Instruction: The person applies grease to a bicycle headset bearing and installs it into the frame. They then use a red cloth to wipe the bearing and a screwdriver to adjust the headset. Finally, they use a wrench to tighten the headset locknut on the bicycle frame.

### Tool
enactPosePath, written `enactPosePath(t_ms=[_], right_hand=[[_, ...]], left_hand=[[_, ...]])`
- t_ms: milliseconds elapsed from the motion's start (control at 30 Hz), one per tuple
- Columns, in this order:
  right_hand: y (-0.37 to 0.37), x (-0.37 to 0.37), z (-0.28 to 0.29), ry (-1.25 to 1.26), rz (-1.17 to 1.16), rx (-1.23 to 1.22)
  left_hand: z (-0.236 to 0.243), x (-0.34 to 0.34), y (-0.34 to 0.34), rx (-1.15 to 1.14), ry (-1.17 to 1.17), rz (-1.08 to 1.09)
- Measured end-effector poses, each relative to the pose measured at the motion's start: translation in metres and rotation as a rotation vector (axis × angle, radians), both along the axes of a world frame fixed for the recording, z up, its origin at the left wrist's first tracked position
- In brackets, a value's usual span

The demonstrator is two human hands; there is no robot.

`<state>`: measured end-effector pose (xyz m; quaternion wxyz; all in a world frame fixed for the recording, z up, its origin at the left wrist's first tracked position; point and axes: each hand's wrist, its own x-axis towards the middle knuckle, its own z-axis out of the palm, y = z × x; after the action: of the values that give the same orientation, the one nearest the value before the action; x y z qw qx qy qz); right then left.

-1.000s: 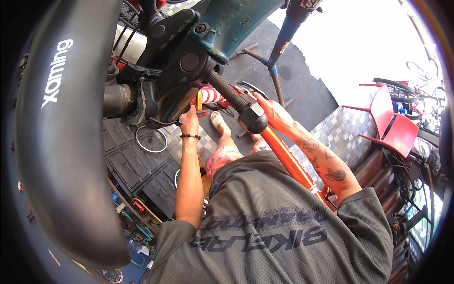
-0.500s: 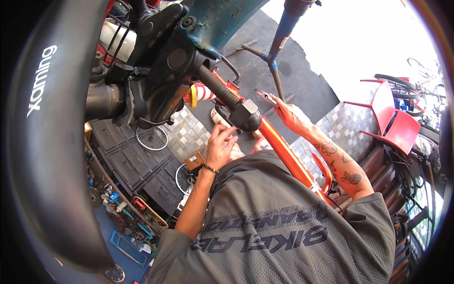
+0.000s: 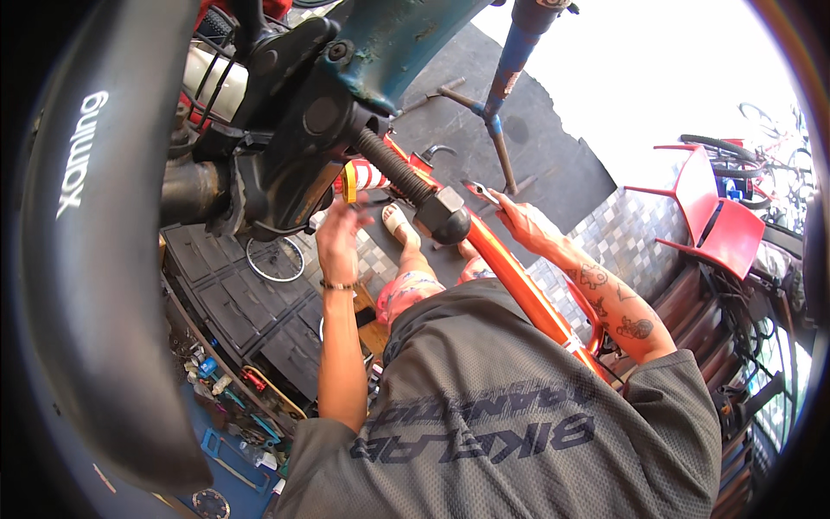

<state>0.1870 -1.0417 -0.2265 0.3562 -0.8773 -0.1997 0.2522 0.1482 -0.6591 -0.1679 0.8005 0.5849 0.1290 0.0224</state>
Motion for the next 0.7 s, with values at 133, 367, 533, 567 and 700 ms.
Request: enactPosePath(t_ms=[133,367,533,567,700], right_hand=[[0.011,0.002,0.007,0.004,-0.057,0.117],[0.038,0.024,0.026,-0.045,-0.021,0.201],[0.053,0.033,0.029,-0.048,-0.016,0.144],[0.055,0.034,0.028,-0.046,-0.019,0.146],[0.061,0.04,0.022,-0.112,-0.019,0.187]], left_hand=[[-0.012,-0.039,-0.037,0.026,0.252,-0.224],[-0.084,-0.029,-0.046,0.219,0.306,-0.29],[-0.093,-0.031,-0.045,0.173,0.333,-0.234],[-0.092,-0.03,-0.047,0.175,0.331,-0.196],[-0.085,-0.027,-0.056,0.147,0.333,-0.108]])
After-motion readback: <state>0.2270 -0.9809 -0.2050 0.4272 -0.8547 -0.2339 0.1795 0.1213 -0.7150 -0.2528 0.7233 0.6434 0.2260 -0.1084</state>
